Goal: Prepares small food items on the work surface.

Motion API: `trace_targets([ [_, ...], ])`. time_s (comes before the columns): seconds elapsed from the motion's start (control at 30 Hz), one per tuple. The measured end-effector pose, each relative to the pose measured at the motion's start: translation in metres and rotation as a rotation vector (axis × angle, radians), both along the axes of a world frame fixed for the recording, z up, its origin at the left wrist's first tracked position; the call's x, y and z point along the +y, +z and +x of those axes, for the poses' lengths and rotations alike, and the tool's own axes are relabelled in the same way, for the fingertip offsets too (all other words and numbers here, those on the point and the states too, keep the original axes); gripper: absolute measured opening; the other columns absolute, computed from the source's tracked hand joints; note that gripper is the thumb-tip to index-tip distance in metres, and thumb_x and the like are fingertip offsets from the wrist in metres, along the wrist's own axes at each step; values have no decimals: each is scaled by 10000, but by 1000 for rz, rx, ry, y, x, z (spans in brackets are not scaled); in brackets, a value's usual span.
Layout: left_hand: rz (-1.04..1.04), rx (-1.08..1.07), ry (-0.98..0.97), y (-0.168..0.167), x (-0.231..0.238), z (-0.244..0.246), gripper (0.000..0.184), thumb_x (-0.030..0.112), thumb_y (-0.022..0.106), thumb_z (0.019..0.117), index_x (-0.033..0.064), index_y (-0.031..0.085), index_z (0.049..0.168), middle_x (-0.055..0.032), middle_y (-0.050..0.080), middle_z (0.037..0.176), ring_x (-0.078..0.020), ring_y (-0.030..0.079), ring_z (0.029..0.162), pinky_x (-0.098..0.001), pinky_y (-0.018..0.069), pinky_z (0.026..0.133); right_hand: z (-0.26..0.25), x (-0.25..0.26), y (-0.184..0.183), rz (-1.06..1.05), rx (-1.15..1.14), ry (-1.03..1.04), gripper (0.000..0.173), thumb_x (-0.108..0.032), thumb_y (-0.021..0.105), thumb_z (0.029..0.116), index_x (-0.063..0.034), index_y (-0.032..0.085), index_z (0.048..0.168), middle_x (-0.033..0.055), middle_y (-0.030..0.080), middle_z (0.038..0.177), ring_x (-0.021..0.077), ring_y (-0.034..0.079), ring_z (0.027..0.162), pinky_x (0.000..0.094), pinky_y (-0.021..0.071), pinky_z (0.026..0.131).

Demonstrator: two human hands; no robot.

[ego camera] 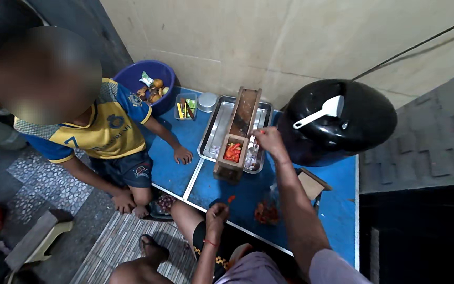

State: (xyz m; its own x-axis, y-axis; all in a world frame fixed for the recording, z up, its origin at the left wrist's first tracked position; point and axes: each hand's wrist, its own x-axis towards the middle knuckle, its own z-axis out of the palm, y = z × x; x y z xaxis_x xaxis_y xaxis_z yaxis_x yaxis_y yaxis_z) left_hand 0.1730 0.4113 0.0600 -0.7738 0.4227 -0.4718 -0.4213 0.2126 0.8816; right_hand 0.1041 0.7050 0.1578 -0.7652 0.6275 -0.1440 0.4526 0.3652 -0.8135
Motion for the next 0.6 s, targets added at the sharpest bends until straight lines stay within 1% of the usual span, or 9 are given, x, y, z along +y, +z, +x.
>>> trace_targets([
  [0.03, 0, -11, 6, 2, 1, 0, 102, 19, 610, 982, -49, 666, 1034, -39, 651, 794, -72, 584, 657, -243, 515, 627, -14, 9, 1, 57, -30, 29, 387, -299, 578, 1049, 55, 696, 947, 247, 663, 854, 392, 649, 781, 610, 513, 734],
  [0.1, 9, -14, 12, 2, 3, -1, 96, 17, 606, 984, -43, 667, 1028, -32, 644, 789, -69, 576, 647, -239, 509, 620, -50, 28, 8, 155, -195, 155, 325, -222, 549, 1061, 46, 716, 1138, 301, 693, 1095, 468, 662, 1062, 664, 479, 947],
  [0.13, 16, -9, 19, 2, 3, -1, 96, 18, 606, 983, -41, 670, 1024, -31, 646, 785, -66, 578, 644, -237, 511, 620, -65, 33, 8, 212, -267, 219, 315, -187, 544, 1051, 44, 700, 1197, 315, 676, 1168, 489, 636, 1141, 676, 455, 990],
  [0.17, 21, -8, 25, 1, 3, -1, 99, 19, 607, 983, -42, 674, 1024, -33, 651, 788, -69, 586, 649, -238, 515, 623, -77, 34, 7, 266, -336, 268, 317, -171, 549, 1042, 59, 678, 1218, 328, 657, 1209, 506, 615, 1178, 689, 443, 999],
  [0.23, 18, -17, 43, 3, 2, -3, 103, 32, 614, 986, -34, 682, 1026, -39, 662, 794, -75, 597, 654, -243, 518, 611, -93, 33, 5, 352, -455, 328, 332, -172, 554, 1030, 64, 650, 1244, 321, 636, 1270, 506, 599, 1216, 699, 446, 995],
  [0.3, 7, -29, 56, 5, 0, -4, 108, 49, 614, 990, -22, 686, 1026, -36, 662, 778, -76, 586, 630, -241, 497, 570, -100, 26, 10, 388, -525, 355, 337, -170, 577, 1017, 75, 643, 1238, 324, 628, 1281, 507, 598, 1217, 701, 454, 978],
  [0.37, 8, -36, 65, 4, -3, -3, 108, 42, 610, 988, -23, 684, 1033, -36, 656, 780, -78, 576, 631, -245, 492, 575, -103, 20, 13, 418, -580, 374, 326, -169, 592, 1006, 101, 647, 1181, 331, 629, 1261, 507, 603, 1204, 700, 464, 952],
  [0.47, 33, -16, 88, -1, -5, -3, 97, 21, 609, 974, -29, 685, 1008, -26, 651, 766, -70, 583, 639, -240, 506, 603, -107, 20, 8, 444, -603, 413, 302, -173, 611, 984, 68, 684, 1150, 324, 638, 1245, 511, 608, 1187, 722, 469, 917],
  [0.6, 54, -16, 91, -2, -5, -4, 88, 12, 603, 972, -27, 680, 985, -11, 632, 735, -60, 566, 616, -224, 493, 591, -108, 26, 3, 442, -595, 452, 320, -189, 614, 987, 66, 683, 1168, 328, 627, 1260, 513, 601, 1193, 723, 466, 924],
])
